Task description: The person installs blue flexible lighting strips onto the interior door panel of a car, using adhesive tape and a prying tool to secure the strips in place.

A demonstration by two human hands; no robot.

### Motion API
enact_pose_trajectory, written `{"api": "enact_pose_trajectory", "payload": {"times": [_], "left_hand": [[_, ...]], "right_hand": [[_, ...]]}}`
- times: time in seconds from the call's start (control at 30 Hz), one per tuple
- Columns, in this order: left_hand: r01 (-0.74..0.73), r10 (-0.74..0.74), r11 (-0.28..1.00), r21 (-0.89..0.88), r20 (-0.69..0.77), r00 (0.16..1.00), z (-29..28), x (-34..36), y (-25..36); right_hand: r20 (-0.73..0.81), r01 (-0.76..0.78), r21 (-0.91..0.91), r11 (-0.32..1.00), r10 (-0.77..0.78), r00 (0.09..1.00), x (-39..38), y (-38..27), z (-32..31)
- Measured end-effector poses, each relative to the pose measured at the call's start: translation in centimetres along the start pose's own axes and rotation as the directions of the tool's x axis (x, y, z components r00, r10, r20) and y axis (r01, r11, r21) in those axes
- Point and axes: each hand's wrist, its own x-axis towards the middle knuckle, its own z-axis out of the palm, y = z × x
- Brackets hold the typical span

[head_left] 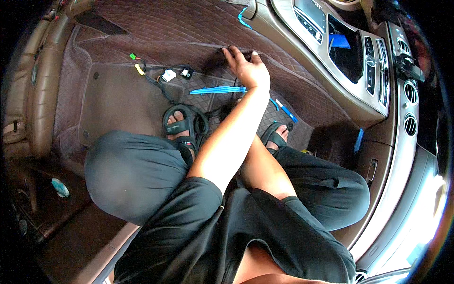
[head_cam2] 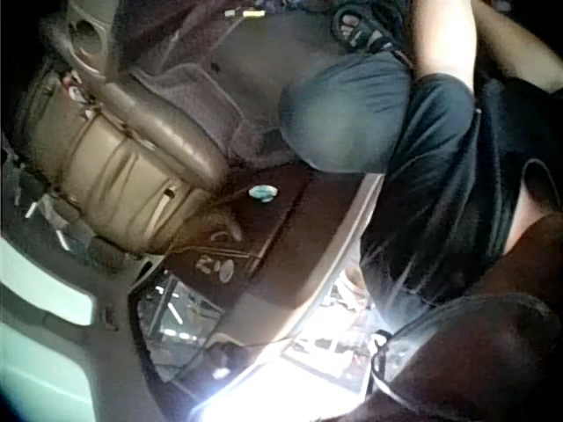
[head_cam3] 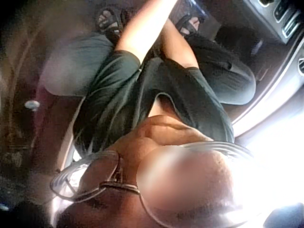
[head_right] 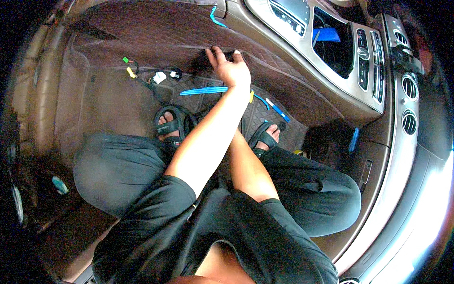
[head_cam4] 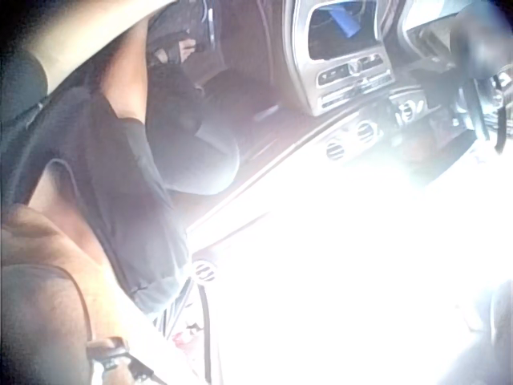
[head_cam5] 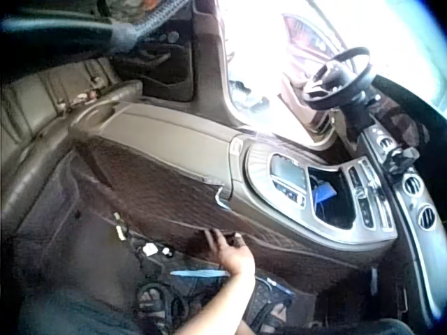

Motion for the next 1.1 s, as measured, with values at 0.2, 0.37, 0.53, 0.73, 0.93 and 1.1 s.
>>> {"api": "enact_pose_trajectory", "payload": {"times": [0.2,0.37,0.53,0.73,0.93,1.1], "left_hand": [[-0.039,0.034,0.997,0.062,0.074,0.997,-1.1,0.3,-0.4],[0.400,-0.488,0.590,-0.702,0.085,0.869,-0.1,5.9,-2.1],[0.525,-0.597,0.305,-0.795,0.270,0.755,-2.3,8.1,-1.9],[0.454,-0.583,0.390,-0.801,0.167,0.796,-2.7,7.4,-0.6],[0.501,-0.517,0.438,-0.746,0.247,0.820,-3.6,7.9,-1.7],[0.612,-0.587,0.428,-0.665,0.310,0.748,-4.4,9.3,-0.4]], "right_hand": [[-0.013,0.006,0.041,0.999,-0.005,1.000,1.2,0.9,1.0],[0.005,0.006,0.063,0.998,-0.006,1.000,1.8,-0.1,2.1],[0.012,-0.032,-0.014,0.999,0.032,0.999,1.8,0.1,1.2],[-0.026,-0.116,0.167,0.979,0.122,0.992,1.8,0.3,1.4],[-0.049,-0.119,-0.030,0.992,0.117,0.992,-0.2,-5.9,-1.3],[-0.050,-0.166,-0.079,0.983,0.162,0.985,-0.1,-6.8,-1.1]]}}
